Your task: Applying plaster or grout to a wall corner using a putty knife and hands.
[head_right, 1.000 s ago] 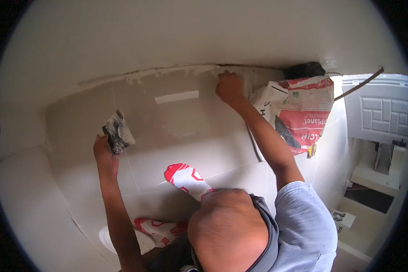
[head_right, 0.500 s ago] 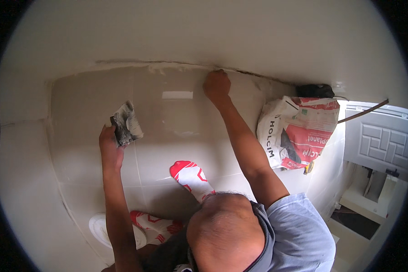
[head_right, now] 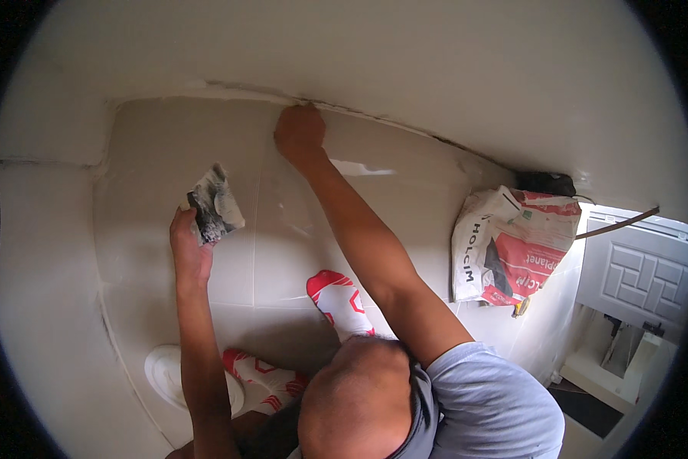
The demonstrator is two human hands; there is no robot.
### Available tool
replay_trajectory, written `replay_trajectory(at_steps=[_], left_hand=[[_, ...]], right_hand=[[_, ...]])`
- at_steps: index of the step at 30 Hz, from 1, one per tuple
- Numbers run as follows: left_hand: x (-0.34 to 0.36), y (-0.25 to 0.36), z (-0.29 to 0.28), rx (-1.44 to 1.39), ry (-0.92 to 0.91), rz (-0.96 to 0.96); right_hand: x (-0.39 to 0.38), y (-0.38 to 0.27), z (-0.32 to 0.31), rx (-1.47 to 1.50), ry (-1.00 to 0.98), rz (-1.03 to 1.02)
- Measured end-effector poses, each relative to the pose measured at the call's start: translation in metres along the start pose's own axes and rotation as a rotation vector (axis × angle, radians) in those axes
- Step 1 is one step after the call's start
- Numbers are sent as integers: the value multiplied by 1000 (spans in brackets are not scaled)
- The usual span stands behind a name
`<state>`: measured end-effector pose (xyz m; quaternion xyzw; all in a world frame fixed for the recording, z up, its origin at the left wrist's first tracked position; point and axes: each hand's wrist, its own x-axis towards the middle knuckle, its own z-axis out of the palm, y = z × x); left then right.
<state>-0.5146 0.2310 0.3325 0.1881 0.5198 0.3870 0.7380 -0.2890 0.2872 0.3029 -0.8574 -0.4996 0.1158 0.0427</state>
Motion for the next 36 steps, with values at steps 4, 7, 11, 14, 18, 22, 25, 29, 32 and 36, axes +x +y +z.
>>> replay_trajectory(at_steps=[4, 7, 11, 14, 18, 22, 25, 29, 32, 36], left_hand=[[2, 0, -20, -105, 107, -21], [2, -5, -42, -258, 187, -100], [-15, -20, -86, -493, 186, -163], [-38, -24, -110, -571, 245, -23], [-96, 22, -155, -558, 279, 131], [-177, 113, -187, -320, 393, 248], [-234, 142, -196, -175, 522, 287], [-279, 127, -180, -107, 759, 136], [-317, 84, -200, -13, 770, 17], [-325, 53, -185, -107, 746, -108]], right_hand=[[-3, -42, -11, 212, -247, -136], [-41, -54, -23, 404, -297, -368], [-108, -67, -30, 731, -236, -754], [-151, -78, -6, 644, -32, -1225], [-170, -112, 12, 572, -334, -1171], [-233, -153, 59, 846, -753, -1182], [-308, -174, 92, 738, -1280, -913], [-333, -173, 89, 234, -1073, -1094], [-300, -163, 56, 396, -894, -1021], [-224, -109, 65, 227, -532, -1305]])
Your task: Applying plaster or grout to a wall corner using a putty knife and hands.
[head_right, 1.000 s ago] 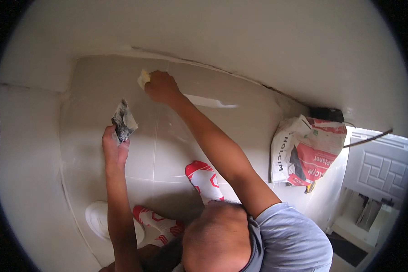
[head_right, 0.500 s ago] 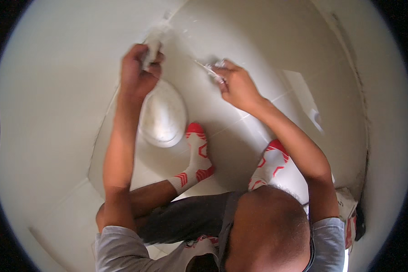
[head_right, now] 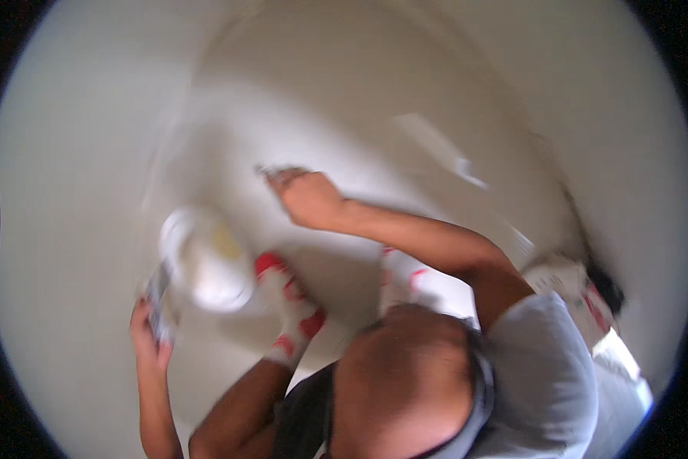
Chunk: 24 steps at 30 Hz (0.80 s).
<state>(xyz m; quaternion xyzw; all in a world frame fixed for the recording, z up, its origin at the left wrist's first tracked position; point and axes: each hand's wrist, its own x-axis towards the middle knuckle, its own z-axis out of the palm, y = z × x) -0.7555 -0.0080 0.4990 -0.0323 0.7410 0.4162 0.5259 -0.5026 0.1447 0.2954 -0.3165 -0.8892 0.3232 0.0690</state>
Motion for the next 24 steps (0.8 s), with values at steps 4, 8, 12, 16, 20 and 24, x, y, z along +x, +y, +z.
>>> replay_trajectory(at_steps=[4, 8, 12, 16, 20, 24], left_hand=[[-23, 8, -7, -23, 42, 29], [11, 4, 2, -10, -200, 27], [15, 15, 54, -66, -303, -4], [5, 24, 111, 31, -166, 80], [14, 25, 124, 140, -377, 69], [8, 27, 154, 177, -437, 93]], right_hand=[[-43, 69, -63, -391, 45, 232], [-96, 147, -118, -779, 107, 466], [-109, 193, -142, -979, 171, 519], [-114, 222, -144, -933, 295, 543], [-111, 229, -149, -849, 277, 661], [-122, 232, -147, -877, 165, 779]])
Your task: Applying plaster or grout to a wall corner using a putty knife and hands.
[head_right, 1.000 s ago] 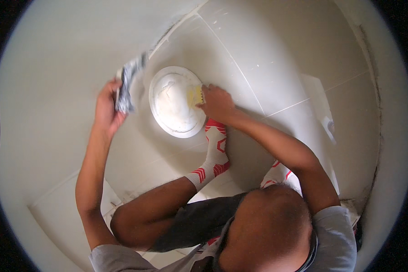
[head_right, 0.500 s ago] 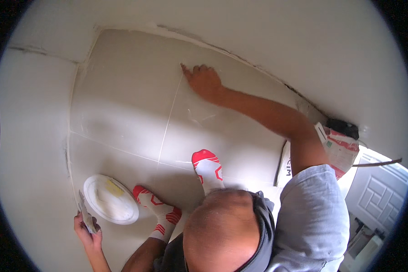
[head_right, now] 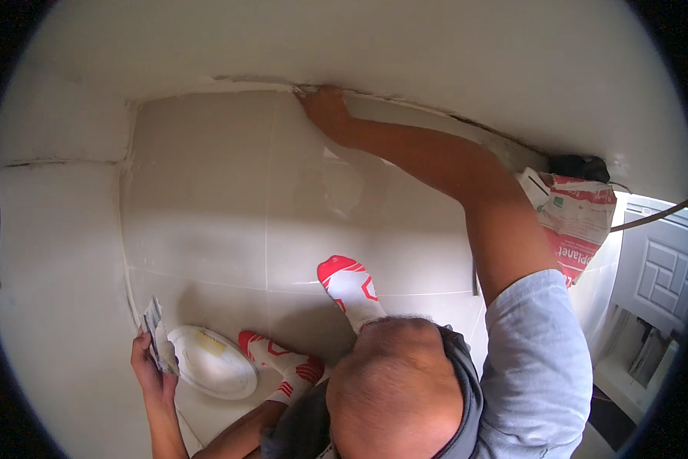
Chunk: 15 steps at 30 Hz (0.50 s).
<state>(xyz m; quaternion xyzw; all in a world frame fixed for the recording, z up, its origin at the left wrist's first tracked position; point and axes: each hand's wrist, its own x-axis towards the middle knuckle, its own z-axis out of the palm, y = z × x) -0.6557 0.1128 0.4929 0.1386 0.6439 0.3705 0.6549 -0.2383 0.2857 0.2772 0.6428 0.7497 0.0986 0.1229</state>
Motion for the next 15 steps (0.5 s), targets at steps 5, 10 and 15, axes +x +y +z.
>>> replay_trajectory(at_steps=[5, 10, 15], left_hand=[[8, 3, 5, 34, -100, -11], [12, 5, 17, 44, -172, -14], [21, 4, 30, 39, -215, -49]], right_hand=[[-24, 27, 11, 58, -33, 69], [-61, 59, 18, -212, 33, -15], [-92, 75, -5, -218, -321, 17]])
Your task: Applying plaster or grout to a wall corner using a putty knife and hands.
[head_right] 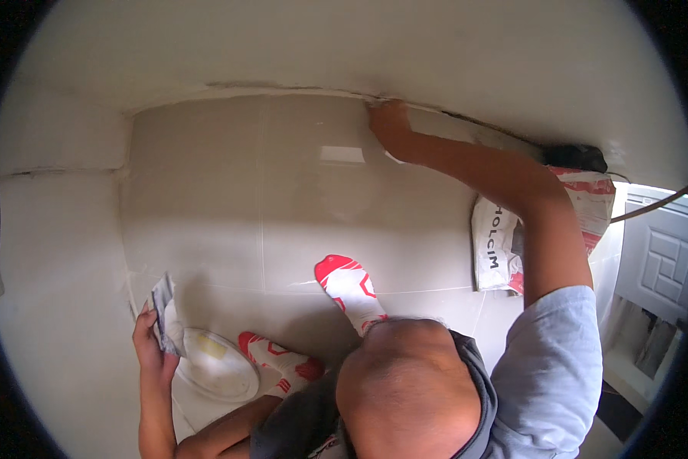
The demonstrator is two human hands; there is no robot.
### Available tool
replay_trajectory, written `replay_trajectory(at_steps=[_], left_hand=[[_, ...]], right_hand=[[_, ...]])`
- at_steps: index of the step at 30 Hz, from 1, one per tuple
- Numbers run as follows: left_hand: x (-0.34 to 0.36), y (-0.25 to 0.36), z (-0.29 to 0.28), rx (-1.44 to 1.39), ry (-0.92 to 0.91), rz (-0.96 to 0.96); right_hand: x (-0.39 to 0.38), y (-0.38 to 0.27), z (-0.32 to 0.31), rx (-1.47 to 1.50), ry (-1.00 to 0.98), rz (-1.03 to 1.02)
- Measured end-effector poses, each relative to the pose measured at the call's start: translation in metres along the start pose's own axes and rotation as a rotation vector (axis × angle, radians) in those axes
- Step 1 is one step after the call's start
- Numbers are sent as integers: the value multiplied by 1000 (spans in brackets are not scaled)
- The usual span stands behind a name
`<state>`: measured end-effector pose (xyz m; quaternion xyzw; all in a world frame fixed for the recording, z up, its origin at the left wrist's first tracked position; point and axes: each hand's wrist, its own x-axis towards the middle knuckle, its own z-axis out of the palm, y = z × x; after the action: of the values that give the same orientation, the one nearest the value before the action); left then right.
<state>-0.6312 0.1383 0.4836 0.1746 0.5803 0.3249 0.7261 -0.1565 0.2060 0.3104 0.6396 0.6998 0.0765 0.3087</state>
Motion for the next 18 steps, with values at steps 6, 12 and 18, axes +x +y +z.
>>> replay_trajectory(at_steps=[6, 12, 18], left_hand=[[25, -19, 12, -11, -142, -109], [32, -26, 55, -151, -249, -243], [26, -13, 68, -186, -300, -222]], right_hand=[[-80, -41, -112, 927, -2, -521], [-137, -99, -191, 1751, 88, -839], [-128, -94, -188, 1353, 405, -812]])
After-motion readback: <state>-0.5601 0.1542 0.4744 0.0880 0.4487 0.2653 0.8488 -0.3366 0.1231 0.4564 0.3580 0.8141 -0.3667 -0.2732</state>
